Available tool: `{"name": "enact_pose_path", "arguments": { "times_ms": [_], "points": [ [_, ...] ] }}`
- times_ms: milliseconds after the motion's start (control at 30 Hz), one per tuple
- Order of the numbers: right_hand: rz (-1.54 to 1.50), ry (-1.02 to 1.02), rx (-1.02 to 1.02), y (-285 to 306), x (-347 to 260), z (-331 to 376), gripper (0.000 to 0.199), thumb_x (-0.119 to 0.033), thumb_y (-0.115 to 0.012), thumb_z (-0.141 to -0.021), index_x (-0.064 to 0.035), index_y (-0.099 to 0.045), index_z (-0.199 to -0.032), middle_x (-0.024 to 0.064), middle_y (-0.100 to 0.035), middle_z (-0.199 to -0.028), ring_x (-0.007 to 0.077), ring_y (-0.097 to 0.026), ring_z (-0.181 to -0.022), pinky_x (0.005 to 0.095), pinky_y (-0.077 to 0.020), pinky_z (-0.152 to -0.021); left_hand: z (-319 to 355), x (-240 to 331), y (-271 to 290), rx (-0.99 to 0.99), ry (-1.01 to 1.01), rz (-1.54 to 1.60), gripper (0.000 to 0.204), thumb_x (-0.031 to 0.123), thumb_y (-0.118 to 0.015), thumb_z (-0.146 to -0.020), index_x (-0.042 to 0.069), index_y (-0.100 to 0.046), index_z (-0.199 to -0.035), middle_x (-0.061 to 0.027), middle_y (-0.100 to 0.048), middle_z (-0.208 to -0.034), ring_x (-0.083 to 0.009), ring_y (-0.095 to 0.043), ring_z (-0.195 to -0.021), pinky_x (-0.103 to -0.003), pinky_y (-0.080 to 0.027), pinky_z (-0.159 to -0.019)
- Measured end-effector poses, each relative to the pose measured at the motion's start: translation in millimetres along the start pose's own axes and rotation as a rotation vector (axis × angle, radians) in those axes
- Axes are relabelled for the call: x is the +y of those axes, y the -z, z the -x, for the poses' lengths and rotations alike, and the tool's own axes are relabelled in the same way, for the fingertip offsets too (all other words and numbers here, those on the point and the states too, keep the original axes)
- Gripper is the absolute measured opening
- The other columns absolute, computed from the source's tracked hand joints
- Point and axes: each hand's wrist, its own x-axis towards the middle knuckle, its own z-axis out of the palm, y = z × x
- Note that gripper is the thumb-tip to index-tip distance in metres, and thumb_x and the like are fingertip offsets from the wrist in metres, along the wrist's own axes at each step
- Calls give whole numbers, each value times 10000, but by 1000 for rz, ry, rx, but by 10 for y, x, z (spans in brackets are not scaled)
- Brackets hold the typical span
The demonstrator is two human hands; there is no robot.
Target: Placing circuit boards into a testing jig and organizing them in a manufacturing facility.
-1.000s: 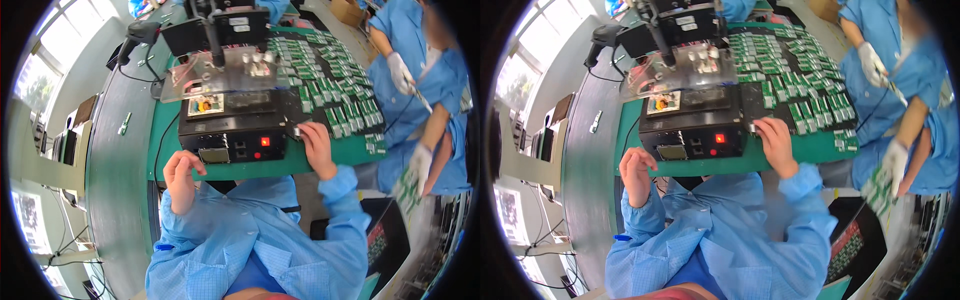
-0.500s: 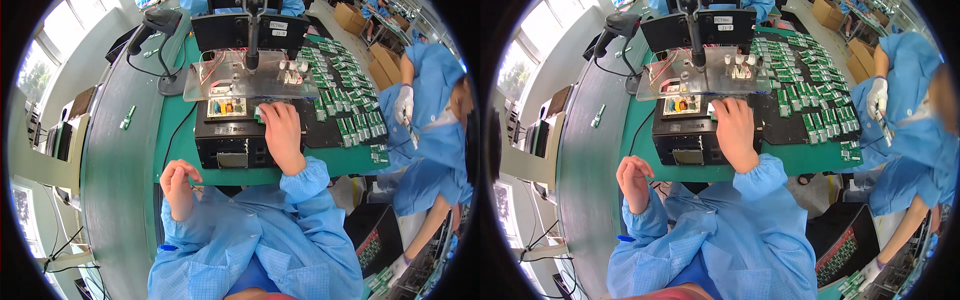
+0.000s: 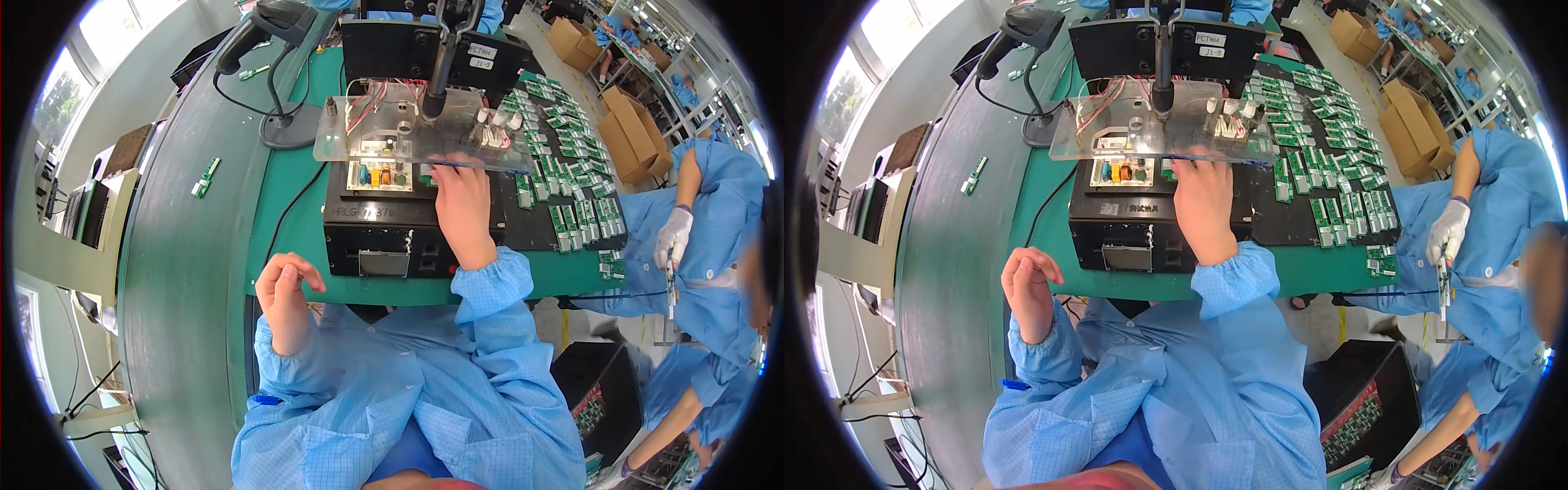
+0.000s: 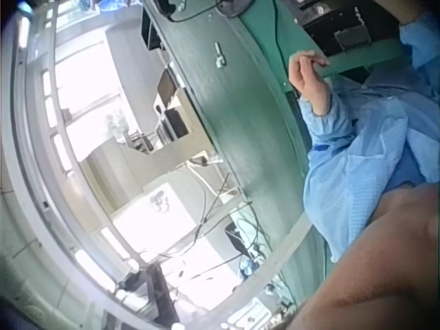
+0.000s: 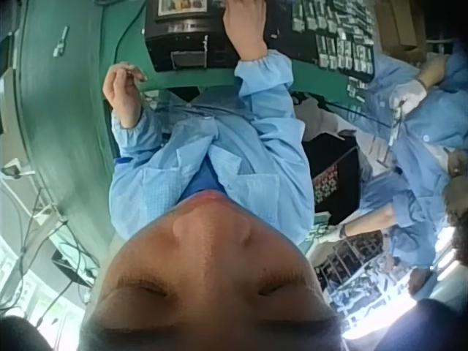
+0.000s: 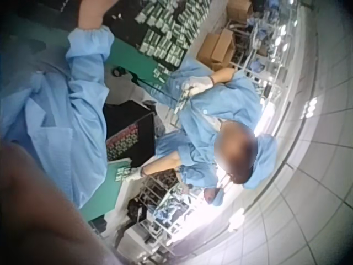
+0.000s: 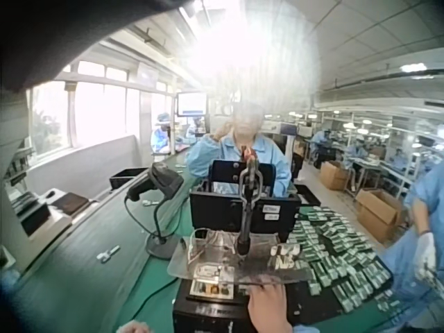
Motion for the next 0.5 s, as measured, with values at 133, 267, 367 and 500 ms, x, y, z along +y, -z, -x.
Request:
{"name": "enact_pose_path", "arguments": {
  "times_ms": [133, 267, 367, 500],
  "points": [
    [-20, 23, 2, 16, -8, -8, 234, -67, -618, -857, -77, -663, -1086, 101, -598, -1063, 338, -554, -984, 434, -455, -837, -89, 40, -41, -7, -7, -55, 268, 199, -433, -993, -17, -543, -880, -93, -541, -705, -185, -553, -622, -284, -433, -580],
    [-99, -44, -120, 115, -120, 124, 294, -109, -633, -866, -68, -647, -1157, 153, -577, -1162, 369, -531, -1079, 450, -449, -891, -474, 434, -139, 20, -238, -67, 234, 161, -467, -972, -27, -592, -911, -94, -600, -794, -171, -568, -654, -304, -456, -622],
    [-48, 21, -87, 346, -266, 390, 386, -159, -650, -867, -64, -612, -1239, 191, -526, -1307, 410, -457, -1236, 476, -409, -999, -1084, 858, -586, -54, -469, -114, 260, 197, -486, -968, -34, -606, -964, -92, -613, -833, -183, -594, -741, -325, -476, -675],
    [-431, 84, -245, 629, -456, 958, 436, -166, -657, -868, -66, -585, -1287, 173, -479, -1409, 412, -374, -1350, 489, -341, -1089, -2015, 1468, -1145, -213, -381, -344, 278, 264, -526, -957, 7, -595, -1039, -83, -617, -875, -172, -570, -771, -300, -434, -723]
  ]
}}
